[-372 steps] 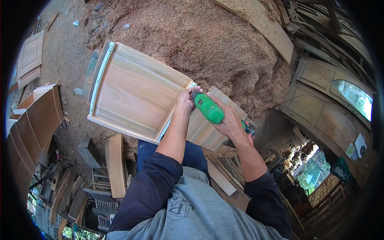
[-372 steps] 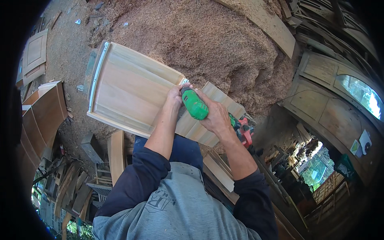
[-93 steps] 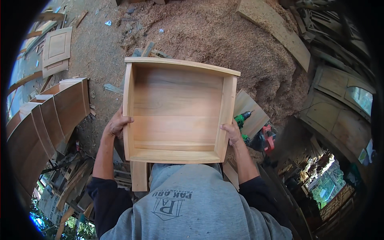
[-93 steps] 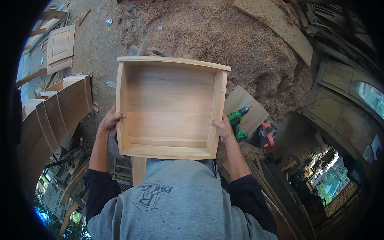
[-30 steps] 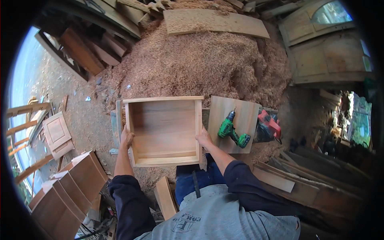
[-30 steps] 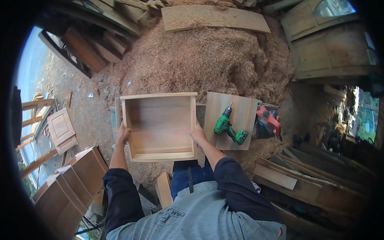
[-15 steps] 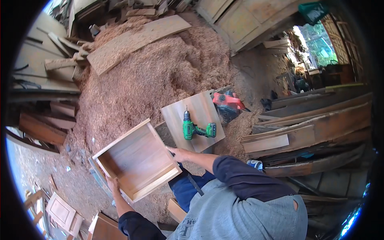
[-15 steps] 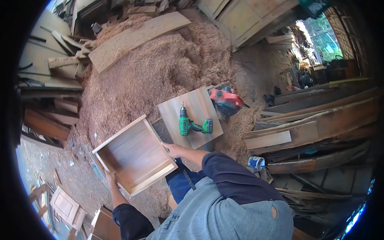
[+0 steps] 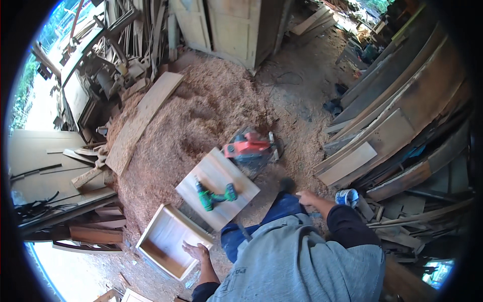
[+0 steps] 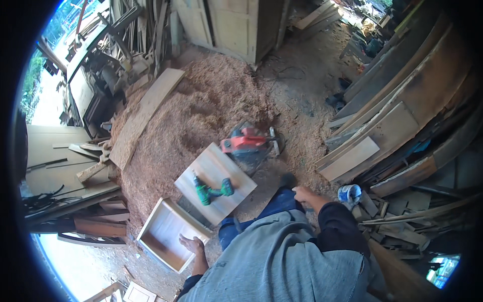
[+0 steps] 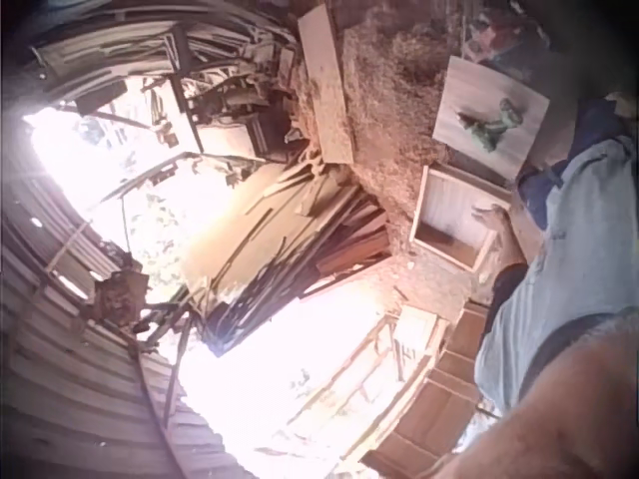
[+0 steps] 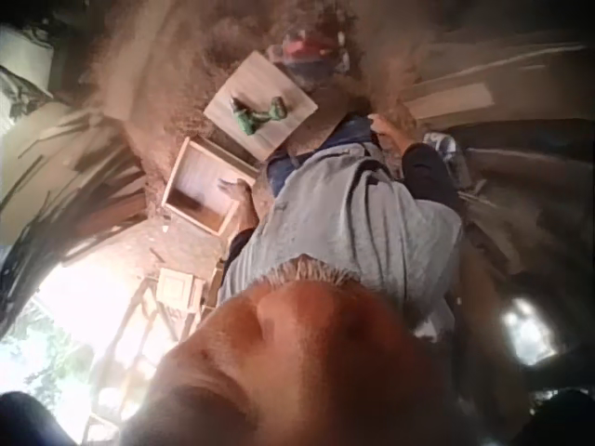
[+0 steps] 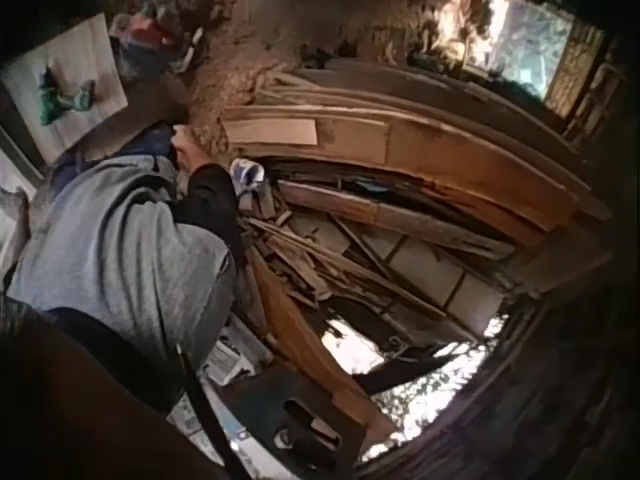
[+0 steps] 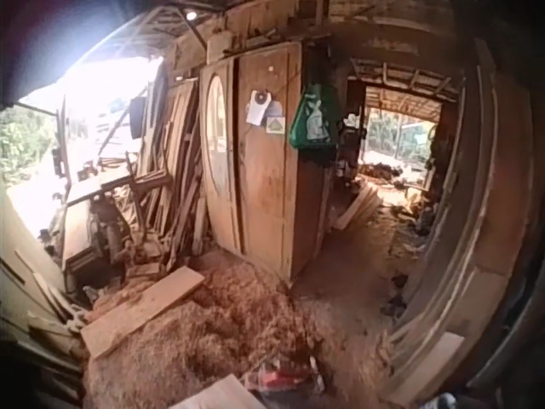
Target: The person attaches metal slides to wooden panels using a power drill, handles a wooden drawer box, and then retrieves more metal slides from a storage unit.
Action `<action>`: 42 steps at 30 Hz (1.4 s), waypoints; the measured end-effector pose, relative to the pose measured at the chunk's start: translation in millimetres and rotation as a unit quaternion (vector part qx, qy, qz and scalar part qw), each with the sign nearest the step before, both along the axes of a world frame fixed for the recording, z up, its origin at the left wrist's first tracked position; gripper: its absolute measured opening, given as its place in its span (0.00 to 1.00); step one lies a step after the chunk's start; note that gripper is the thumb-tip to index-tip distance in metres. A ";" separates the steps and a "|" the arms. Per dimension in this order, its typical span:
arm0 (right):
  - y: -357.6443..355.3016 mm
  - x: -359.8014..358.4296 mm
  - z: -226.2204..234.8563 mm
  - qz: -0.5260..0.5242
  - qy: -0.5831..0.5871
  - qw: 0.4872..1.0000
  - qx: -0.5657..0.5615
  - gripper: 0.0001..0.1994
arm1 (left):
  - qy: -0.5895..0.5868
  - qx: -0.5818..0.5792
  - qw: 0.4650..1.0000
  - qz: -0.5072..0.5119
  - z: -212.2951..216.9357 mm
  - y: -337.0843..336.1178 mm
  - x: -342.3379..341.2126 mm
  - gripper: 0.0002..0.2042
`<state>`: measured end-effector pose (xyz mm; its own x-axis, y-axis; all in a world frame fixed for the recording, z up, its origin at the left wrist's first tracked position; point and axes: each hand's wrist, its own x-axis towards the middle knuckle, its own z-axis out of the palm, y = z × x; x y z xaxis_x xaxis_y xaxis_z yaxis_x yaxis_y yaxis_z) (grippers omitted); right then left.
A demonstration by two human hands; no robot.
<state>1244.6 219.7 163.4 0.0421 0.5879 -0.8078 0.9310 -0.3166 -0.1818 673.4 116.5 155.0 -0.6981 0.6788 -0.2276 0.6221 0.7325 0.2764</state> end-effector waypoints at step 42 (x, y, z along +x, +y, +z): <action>609.9 475.3 -113.8 -0.100 0.188 0.969 0.126 0.22 | -0.356 0.022 0.895 -0.267 18.5 675.9 549.1 0.15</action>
<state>1719.9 829.6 49.6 -0.0943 0.7788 -0.6201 0.7079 -0.3855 -0.5918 1222.4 792.4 173.5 0.0402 0.8922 -0.4498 0.5348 0.3610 0.7640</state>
